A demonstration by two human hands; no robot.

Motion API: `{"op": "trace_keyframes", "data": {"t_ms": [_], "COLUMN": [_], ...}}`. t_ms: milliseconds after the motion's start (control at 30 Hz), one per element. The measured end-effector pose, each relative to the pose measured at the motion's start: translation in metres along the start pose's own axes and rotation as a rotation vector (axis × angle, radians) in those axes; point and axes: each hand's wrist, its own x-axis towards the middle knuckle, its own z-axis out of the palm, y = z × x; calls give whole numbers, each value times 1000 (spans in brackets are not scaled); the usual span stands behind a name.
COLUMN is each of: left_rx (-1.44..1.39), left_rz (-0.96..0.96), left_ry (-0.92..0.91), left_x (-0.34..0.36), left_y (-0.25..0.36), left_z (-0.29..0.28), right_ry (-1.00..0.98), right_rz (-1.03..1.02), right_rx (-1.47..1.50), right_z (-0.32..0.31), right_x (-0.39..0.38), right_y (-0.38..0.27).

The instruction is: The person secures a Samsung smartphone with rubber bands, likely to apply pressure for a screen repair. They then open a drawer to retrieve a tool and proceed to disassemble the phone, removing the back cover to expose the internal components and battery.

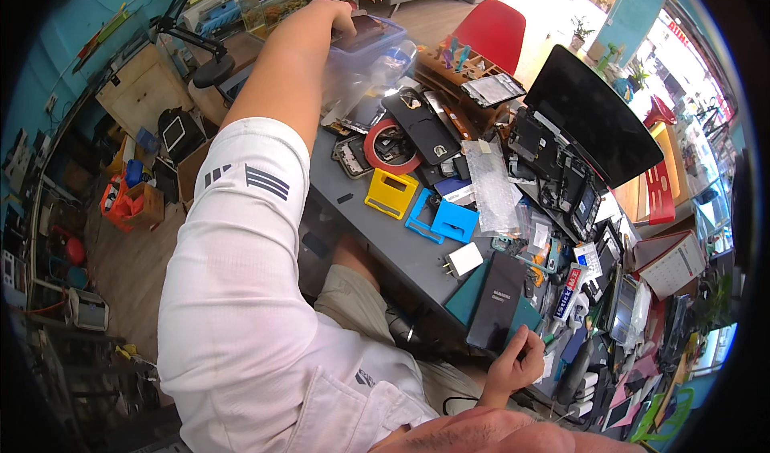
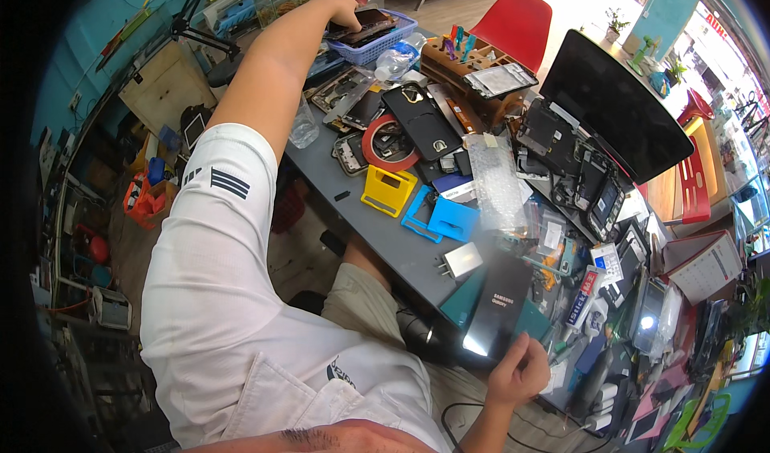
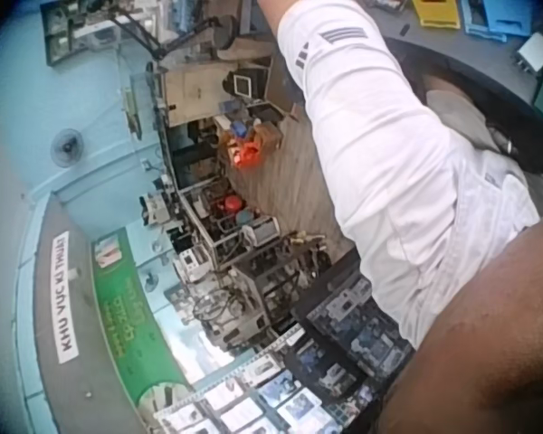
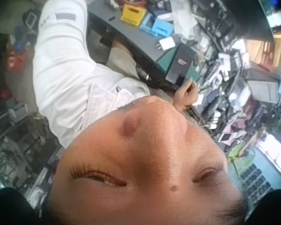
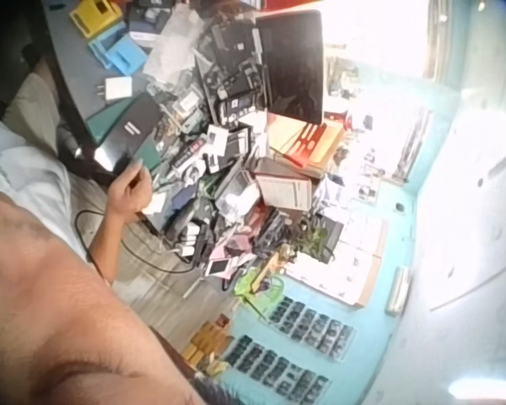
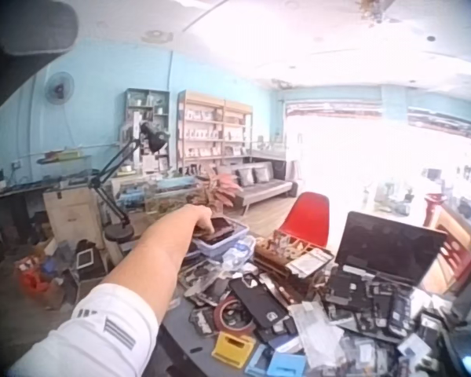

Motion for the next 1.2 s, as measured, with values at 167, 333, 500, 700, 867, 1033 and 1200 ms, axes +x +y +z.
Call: {"op": "trace_keyframes", "data": {"t_ms": [167, 333, 500, 700, 867, 1033, 1200], "left_rx": [-7, 125, -28, -441, -529, -365, -109], "left_rz": [-105, 10, 181, -58, -84, -48, -94], "left_ry": [-58, 67, -107, -399, -489, -444, -302], "left_x": [8, 5, 23, 57, 40, 54, 74], "left_y": [-4, 3, 89, 9, 49, 56, 22], "left_z": [14, 20, -12, 43, 53, 78, 98], "right_ry": [-2, -13, 31, -47, -36, -35, -75], "right_rz": [-35, -25, -36, -14, -35, -35, -16], "right_rx": [-9, 6, -59, 56, -12, 28, 56], "right_z": [2, 3, -7, 0, -6, -4, -3], "right_x": [1, 1, -4, -2, -2, -2, -1], "right_y": [1, 1, 5, 3, 7, 5, 7]}}
